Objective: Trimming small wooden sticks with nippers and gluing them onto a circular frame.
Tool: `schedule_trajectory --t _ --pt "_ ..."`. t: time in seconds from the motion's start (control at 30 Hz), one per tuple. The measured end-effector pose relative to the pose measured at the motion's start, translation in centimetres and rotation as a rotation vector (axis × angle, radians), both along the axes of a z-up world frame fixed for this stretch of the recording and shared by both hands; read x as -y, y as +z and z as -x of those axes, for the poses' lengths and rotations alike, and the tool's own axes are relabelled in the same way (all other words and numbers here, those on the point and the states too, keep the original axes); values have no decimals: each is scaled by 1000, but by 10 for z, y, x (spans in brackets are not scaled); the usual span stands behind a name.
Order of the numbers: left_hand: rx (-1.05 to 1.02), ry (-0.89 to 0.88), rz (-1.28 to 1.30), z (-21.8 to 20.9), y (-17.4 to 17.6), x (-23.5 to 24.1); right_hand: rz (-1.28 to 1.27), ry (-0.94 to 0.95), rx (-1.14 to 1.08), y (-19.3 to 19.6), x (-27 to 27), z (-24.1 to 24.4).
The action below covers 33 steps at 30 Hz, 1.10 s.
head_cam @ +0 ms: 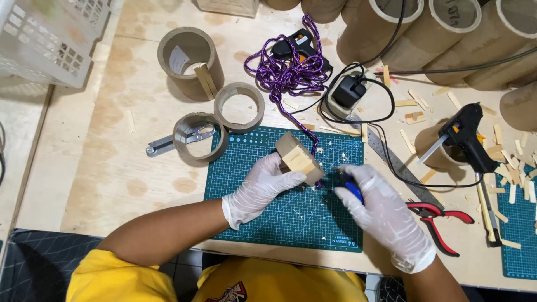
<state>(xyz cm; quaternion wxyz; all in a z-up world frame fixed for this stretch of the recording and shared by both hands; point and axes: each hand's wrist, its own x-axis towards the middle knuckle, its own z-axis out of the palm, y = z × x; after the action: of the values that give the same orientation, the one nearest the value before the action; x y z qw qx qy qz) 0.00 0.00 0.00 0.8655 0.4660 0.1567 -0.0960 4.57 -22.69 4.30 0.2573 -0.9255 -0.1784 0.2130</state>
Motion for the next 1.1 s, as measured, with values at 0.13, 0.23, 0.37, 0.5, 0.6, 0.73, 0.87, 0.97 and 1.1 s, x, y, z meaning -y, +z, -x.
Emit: schedule_trajectory --t 0.13,0.23,0.37,0.5,0.6,0.73,0.87,0.97,1.1 --pt "43 20 71 -3 -8 -5 328 80 363 -37 17 -10" --pt "14 117 271 -3 -7 -1 512 80 467 -56 26 -14" --pt "135 53 253 -1 -13 -1 526 66 382 -65 33 -23" --pt "279 -58 43 0 -10 -6 408 97 471 -49 27 -21" --pt "402 -169 -85 -3 -26 -14 -184 164 566 -13 7 -10" --pt "503 -278 -245 -6 -45 -20 -666 141 163 -16 -14 4" --pt "656 -482 -524 -11 -68 -28 -653 369 175 -8 -27 -2" --pt "720 -465 -634 -14 -56 -32 -667 405 231 -18 -26 -5" --pt "720 -258 -533 -13 -9 -36 -859 334 429 -58 -15 -12"
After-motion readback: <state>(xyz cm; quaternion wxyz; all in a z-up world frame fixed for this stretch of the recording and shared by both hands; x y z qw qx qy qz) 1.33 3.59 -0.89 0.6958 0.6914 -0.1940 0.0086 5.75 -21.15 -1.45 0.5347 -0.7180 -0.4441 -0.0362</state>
